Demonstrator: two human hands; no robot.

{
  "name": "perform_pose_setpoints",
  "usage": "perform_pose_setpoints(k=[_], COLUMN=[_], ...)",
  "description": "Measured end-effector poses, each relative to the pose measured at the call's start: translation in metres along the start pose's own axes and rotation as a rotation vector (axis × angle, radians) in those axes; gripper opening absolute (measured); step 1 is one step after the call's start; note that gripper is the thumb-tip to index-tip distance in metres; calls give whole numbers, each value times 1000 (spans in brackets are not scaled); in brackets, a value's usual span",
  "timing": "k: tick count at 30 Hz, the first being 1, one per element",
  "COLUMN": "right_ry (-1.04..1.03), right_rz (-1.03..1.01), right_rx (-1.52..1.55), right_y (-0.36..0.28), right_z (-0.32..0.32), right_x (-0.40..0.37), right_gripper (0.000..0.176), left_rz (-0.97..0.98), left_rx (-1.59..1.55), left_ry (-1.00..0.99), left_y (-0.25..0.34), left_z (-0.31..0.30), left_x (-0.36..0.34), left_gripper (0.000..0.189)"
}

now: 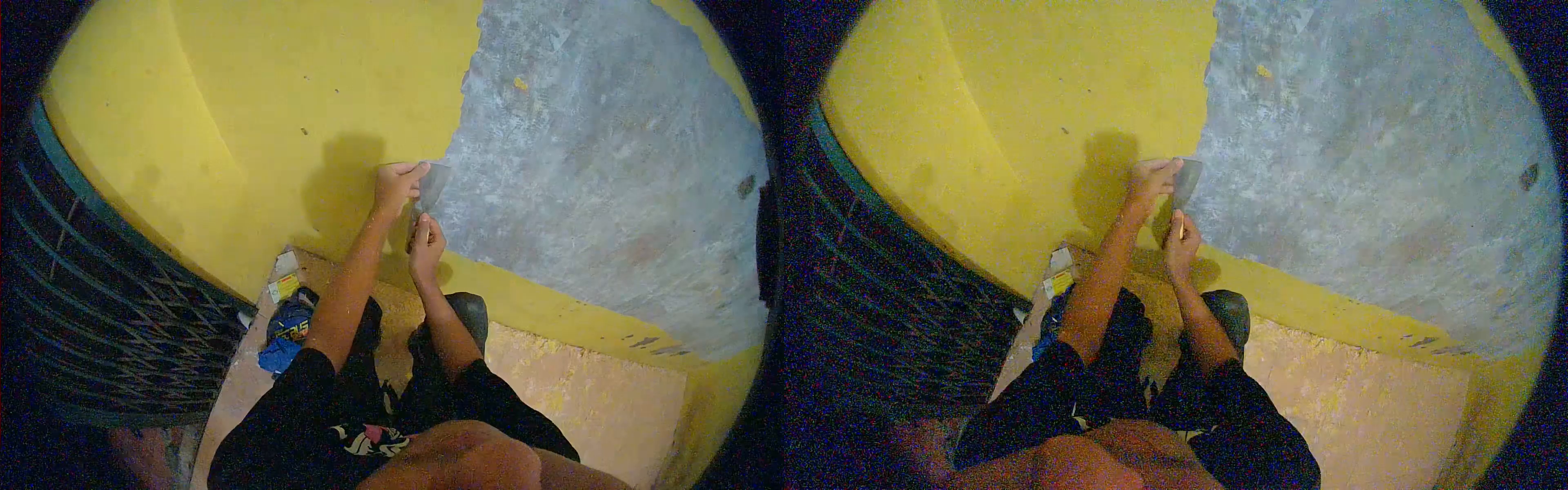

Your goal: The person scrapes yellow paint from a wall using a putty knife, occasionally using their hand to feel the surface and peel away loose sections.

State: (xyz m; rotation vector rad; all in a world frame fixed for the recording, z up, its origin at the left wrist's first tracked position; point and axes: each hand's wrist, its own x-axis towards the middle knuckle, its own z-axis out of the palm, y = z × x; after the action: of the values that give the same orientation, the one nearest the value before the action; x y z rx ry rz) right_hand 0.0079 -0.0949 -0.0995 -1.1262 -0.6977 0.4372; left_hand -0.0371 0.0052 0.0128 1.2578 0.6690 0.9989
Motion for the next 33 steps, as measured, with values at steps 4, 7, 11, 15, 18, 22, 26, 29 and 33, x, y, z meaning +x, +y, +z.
perform_pose_setpoints(k=[4, 7, 11, 15, 18, 22, 26, 29, 33], right_ry=[-4, 16, 33, 50, 32, 82, 81, 96, 132], right_rz=[74, 4, 13, 42, 39, 81, 131, 95, -118], right_rx=[98, 79, 79, 53, 117, 87, 55, 40, 11], right_y=[-4, 8, -1, -3, -9, -29, -13, -6, -5], right_z=[2, 1, 3, 3, 3, 8, 7, 10, 14], right_x=[-1, 2, 0, 3, 1, -5, 0, 3, 15], right_gripper=[37, 37, 38, 38, 37, 37, 35, 35, 36], left_rz=[13, 11, -13, 35, 12, 39, 79, 82, 96], left_rx=[-24, -32, 9, 3, -33, -19, 27, -27, 51], left_ry=[1, 19, 45, 44, 65, 94, 101, 97, 121], left_y=[4, 4, 0, 12, 7, 4, 9, 15, 21], left_z=[3, 4, 3, 6, 8, 9, 9, 13, 14], left_x=[-2, -3, 3, -5, 0, 1, -3, -8, -3], left_gripper=[39, 39, 42, 43, 41, 39, 37, 35, 35])
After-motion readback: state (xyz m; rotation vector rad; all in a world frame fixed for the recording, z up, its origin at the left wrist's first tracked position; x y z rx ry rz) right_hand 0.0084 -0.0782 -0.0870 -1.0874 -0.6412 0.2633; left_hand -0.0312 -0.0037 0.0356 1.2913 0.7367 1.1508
